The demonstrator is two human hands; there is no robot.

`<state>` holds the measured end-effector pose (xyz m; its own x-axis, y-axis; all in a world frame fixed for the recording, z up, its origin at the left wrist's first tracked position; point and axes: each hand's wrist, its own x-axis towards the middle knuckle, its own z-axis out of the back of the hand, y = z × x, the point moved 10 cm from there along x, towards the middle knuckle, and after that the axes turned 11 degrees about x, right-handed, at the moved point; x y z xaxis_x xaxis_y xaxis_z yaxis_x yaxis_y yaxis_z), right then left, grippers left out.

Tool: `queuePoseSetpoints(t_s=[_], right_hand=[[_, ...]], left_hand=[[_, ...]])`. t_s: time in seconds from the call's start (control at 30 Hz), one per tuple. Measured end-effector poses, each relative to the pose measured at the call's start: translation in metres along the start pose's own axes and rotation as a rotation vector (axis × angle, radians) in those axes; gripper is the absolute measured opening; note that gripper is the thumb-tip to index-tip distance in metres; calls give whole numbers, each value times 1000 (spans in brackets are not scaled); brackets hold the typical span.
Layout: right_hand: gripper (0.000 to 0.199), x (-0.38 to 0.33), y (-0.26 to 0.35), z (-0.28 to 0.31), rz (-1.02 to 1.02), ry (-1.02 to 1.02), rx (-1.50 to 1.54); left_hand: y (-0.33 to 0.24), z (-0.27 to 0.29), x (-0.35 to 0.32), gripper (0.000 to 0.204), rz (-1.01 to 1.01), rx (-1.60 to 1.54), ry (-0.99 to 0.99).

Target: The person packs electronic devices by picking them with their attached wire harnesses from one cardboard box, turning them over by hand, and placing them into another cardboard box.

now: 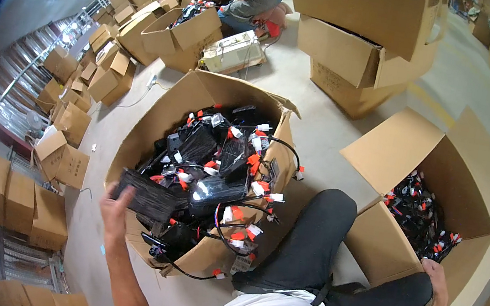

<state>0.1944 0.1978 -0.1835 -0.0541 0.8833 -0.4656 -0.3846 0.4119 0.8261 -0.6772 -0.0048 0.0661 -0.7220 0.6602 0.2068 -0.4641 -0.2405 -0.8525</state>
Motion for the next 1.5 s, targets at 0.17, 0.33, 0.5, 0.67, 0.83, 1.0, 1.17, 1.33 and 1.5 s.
queuePoseSetpoints(t_s=[0.17, 0.33, 0.5, 0.67, 0.83, 1.0, 1.17, 1.33, 1.5], right_hand=[[36, -16, 5, 7, 45, -61, -3], [35, -28, 23, 2, 85, -71, 27], [34, -43, 37, -3, 48, -124, 85], [32, -40, 41, -1, 133, -128, 11], [37, -31, 40, -6, 82, -73, -42], [35, -33, 10, 8, -53, -150, 35], [33, -34, 12, 8, -26, -178, 52], [28, -15, 13, -12, -95, -154, 158], [31, -21, 87, -16, 0, -83, -255]], left_hand=[[-98, 23, 35, 25, -126, -376, -312], [-157, 13, 63, 31, -261, -287, -310], [-129, 13, 96, 30, -214, -7, -128], [5, 16, 86, 29, 135, 327, 232], [136, 34, 77, 35, 357, 498, 265], [194, 48, 118, 50, 328, 486, 87], [313, 51, 117, 40, 910, 263, -161], [350, 95, 134, 31, 838, -209, -471], [210, 71, 166, 18, 430, -570, -393]])
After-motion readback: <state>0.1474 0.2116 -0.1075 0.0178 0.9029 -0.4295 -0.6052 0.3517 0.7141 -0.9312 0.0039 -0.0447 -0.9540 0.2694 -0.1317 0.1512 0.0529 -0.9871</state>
